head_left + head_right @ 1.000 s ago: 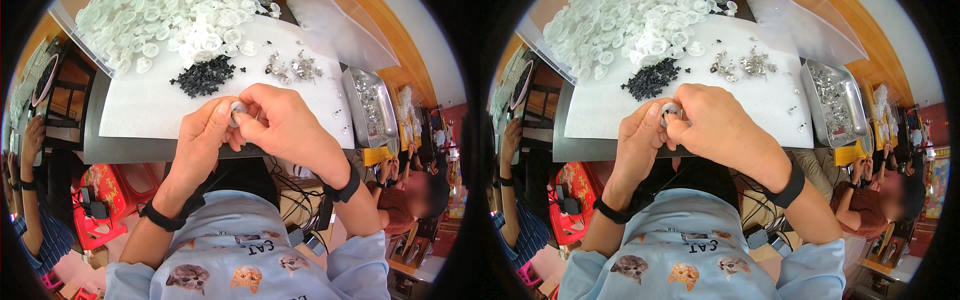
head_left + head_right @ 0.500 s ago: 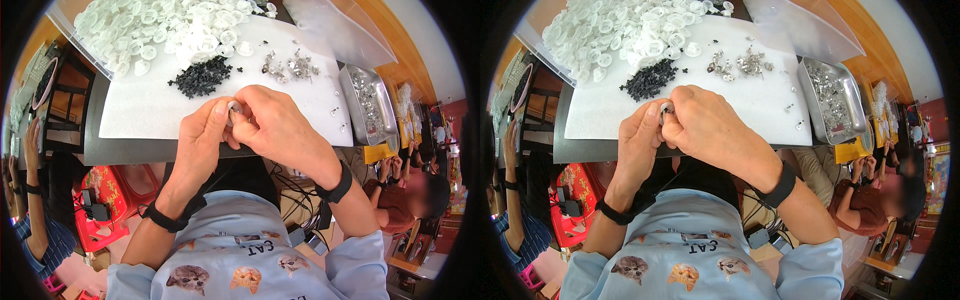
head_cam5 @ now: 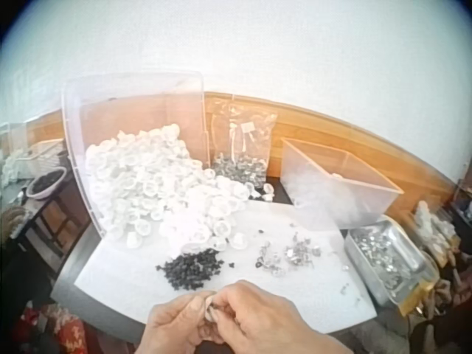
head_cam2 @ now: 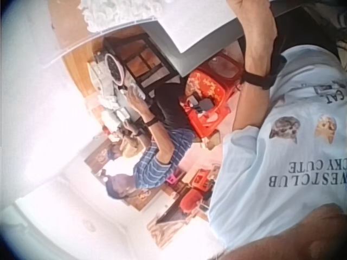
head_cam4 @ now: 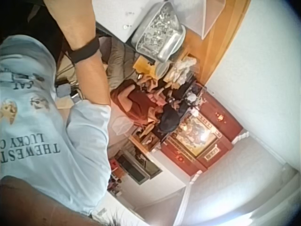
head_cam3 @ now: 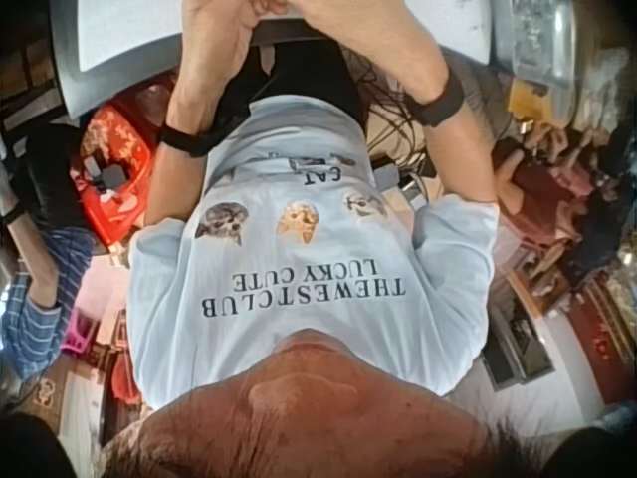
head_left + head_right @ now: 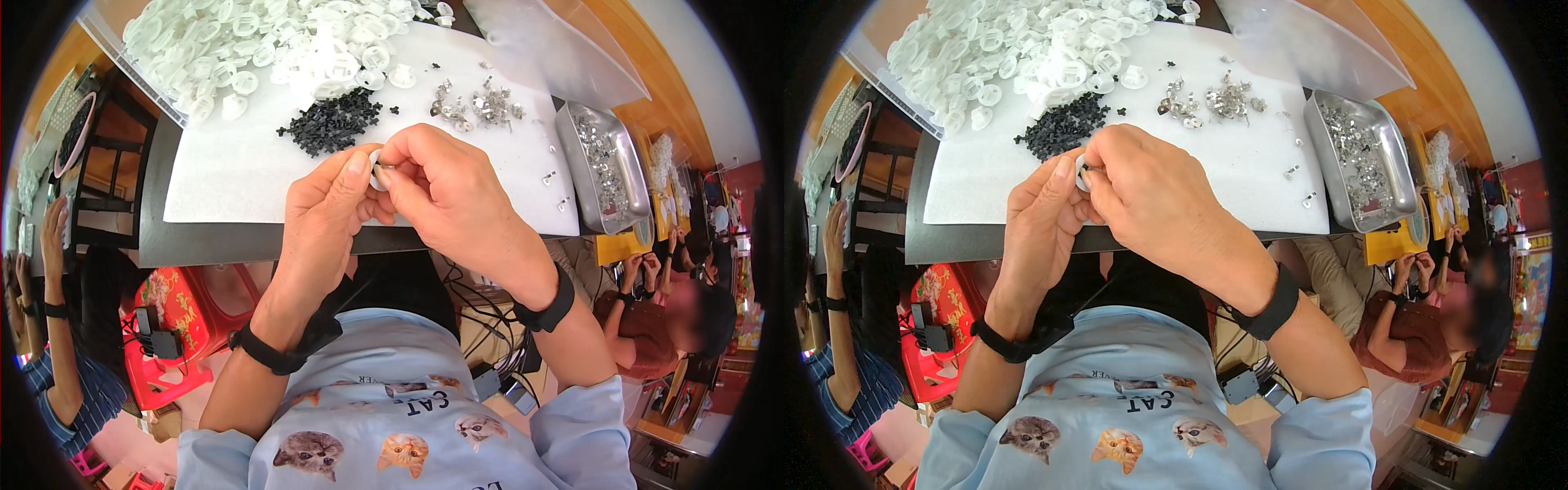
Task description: Manually assembling small white plastic components by inserting metal pins and black plastic parts.
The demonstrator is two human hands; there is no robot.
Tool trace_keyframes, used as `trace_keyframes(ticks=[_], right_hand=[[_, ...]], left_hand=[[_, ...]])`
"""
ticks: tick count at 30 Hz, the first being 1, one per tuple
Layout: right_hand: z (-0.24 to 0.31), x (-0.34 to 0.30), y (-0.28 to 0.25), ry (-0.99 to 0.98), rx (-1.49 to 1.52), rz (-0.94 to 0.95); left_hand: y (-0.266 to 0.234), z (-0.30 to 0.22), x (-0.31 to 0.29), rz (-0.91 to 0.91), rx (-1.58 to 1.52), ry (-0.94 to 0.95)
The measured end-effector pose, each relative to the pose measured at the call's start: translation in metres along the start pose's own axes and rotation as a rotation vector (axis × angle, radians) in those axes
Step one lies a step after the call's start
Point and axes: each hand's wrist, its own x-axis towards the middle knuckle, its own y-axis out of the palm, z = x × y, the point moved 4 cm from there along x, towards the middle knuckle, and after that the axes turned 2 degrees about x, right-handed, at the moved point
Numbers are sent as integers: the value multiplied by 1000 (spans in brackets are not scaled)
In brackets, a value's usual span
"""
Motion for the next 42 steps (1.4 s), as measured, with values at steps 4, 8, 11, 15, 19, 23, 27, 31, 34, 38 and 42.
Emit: trace_keyframes(ticks=[4, 8, 11, 15, 19, 23, 27, 31, 34, 38, 42], right_hand=[[6, 0, 1, -93, -108, -35], [8, -2, 4, -175, -162, -54], [11, -4, 5, -188, -178, -74], [11, -3, 5, -201, -201, -63], [15, -2, -6, -61, -152, 54], [17, -1, -20, 4, -224, 152], [19, 1, -20, 4, -239, 231], [15, 25, -63, -75, -403, 110], [31, 65, -149, 259, -433, -97], [16, 94, -211, -45, -709, -397], [12, 100, -147, 4, -532, -17]], left_hand=[[-1, 2, 0, -33, 15, 3], [-2, 5, -1, -45, 46, 38], [-1, 4, -3, -56, 123, 36], [2, 1, -4, -97, 156, 83], [-1, 2, -5, -51, 170, 60], [2, 1, -5, 5, 119, 4], [3, 0, -4, 72, 114, -23], [2, -3, -7, 81, 130, -9], [0, -1, -6, 96, 115, -31], [5, 1, -4, 125, 145, -42], [2, 1, -4, 104, 131, -50]])
